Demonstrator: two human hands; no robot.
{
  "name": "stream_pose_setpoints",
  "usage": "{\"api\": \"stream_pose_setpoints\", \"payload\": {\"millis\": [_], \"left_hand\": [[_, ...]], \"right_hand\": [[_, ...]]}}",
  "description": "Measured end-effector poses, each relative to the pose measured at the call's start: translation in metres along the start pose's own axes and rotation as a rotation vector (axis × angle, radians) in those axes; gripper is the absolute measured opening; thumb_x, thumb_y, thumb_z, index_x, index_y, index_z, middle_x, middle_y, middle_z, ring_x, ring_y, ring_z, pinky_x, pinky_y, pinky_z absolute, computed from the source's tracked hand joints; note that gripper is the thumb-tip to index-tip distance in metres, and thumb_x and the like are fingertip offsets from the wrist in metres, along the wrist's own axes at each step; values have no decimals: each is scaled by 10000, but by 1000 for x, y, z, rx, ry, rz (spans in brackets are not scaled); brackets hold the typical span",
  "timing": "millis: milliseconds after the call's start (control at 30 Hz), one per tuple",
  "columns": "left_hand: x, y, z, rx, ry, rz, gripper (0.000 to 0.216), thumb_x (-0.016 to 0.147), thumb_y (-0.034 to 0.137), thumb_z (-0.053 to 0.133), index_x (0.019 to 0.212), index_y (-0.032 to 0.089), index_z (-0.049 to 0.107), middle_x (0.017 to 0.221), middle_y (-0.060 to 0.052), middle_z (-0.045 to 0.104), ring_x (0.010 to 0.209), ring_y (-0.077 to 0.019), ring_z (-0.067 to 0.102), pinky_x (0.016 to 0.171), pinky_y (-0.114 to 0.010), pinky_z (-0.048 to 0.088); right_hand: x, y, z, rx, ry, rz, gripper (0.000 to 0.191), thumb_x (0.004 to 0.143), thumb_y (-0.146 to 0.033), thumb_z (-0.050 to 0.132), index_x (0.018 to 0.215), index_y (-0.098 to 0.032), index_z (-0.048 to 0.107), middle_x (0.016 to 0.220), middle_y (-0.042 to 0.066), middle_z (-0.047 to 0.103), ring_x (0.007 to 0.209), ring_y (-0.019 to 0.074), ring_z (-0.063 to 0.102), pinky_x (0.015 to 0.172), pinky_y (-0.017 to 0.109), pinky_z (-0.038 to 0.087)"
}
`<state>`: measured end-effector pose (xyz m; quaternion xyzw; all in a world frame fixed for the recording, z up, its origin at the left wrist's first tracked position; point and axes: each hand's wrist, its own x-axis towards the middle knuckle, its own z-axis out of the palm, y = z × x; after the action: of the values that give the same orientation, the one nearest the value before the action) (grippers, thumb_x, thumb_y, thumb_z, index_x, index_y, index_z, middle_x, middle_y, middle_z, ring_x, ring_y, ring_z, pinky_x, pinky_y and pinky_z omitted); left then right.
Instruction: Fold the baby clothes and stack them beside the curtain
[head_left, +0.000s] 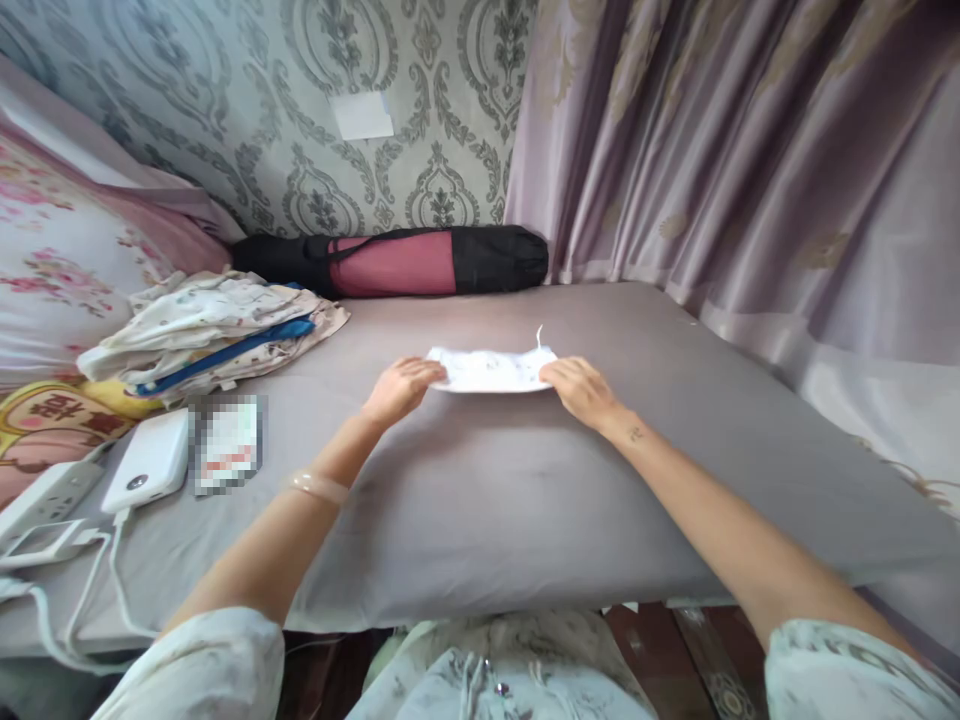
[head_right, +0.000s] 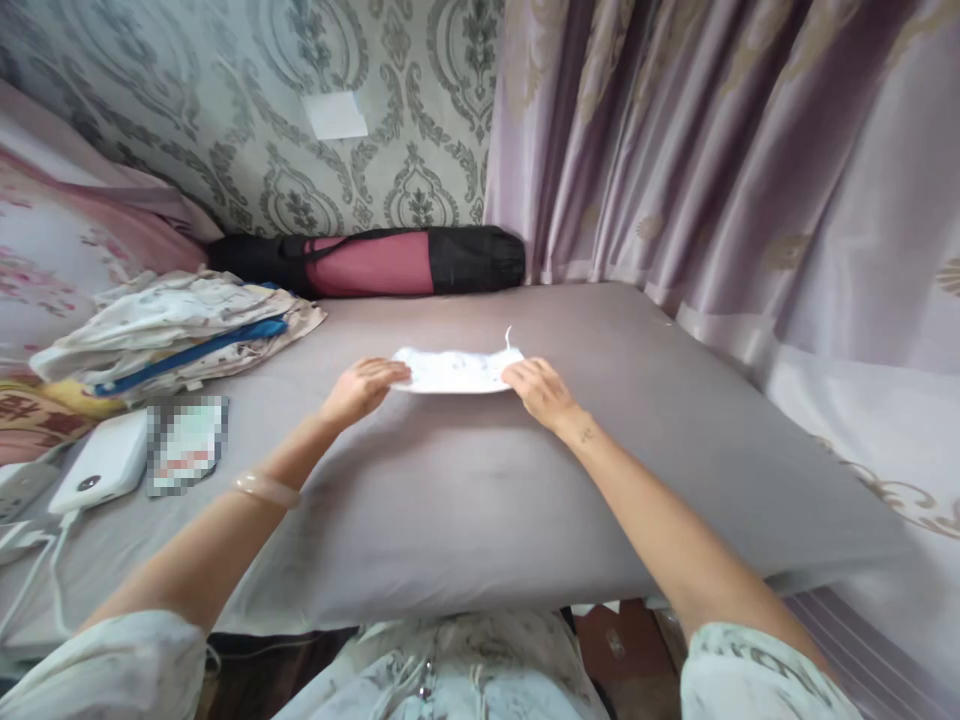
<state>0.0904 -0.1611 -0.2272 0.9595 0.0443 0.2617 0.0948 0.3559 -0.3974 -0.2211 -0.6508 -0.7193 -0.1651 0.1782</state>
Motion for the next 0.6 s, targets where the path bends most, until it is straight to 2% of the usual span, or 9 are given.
{"api": "stream_pose_setpoints", "payload": {"millis": [100, 233, 333, 367, 433, 500, 600], "left_hand": [[-27, 4, 15, -43, -88, 40, 366, 832, 126, 413, 1089, 198, 664, 1160, -83, 685, 1108, -199, 617, 1017, -398, 423], [-26, 16, 6, -197, -40, -84, 299, 813, 169, 484, 1035, 195, 682, 1089, -82, 705, 1053, -215, 637, 972, -380, 454], [-8, 33, -12, -453, 110, -309, 200, 804, 274, 592, 951, 175, 684, 960, -71, 722, 927, -212, 665, 876, -338, 494], [-1, 39, -18, -576, 169, -392, 220, 787, 319, 633, 942, 168, 673, 928, -66, 720, 885, -207, 667, 832, -323, 507], [11, 51, -26, -829, 236, -548, 328, 731, 396, 705, 953, 162, 646, 899, -58, 714, 814, -192, 667, 743, -298, 523], [20, 60, -27, -1017, 209, -696, 424, 667, 423, 757, 978, 163, 632, 910, -55, 709, 775, -180, 663, 690, -285, 524], [25, 66, -9, -1146, 75, -887, 493, 569, 412, 809, 950, 147, 642, 891, -59, 701, 752, -171, 656, 677, -285, 521]], "right_hand": [[-23, -10, 13, 54, -28, -36, 318, 850, -21, 389, 967, -187, 635, 1027, 90, 695, 1003, 207, 603, 891, 333, 412], [-30, -14, 7, 229, 48, 139, 314, 780, -28, 438, 945, -207, 638, 1021, 63, 696, 972, 203, 624, 874, 330, 442], [-25, -13, -16, 428, 109, 381, 199, 763, -126, 528, 897, -221, 641, 903, 20, 696, 848, 182, 639, 796, 301, 471], [-23, -12, -25, 514, 132, 477, 174, 755, -169, 562, 903, -221, 636, 868, 13, 690, 803, 174, 637, 755, 291, 479], [-20, -9, -45, 727, 161, 672, 243, 738, -237, 609, 980, -217, 612, 843, 12, 681, 741, 163, 633, 680, 278, 490], [-18, -5, -59, 941, 130, 864, 349, 733, -254, 624, 1077, -219, 571, 871, 22, 682, 722, 160, 639, 627, 264, 496], [-21, 0, -61, 1098, 10, 1117, 379, 756, -200, 619, 1127, -209, 540, 941, 49, 683, 730, 153, 650, 588, 240, 503]]}}
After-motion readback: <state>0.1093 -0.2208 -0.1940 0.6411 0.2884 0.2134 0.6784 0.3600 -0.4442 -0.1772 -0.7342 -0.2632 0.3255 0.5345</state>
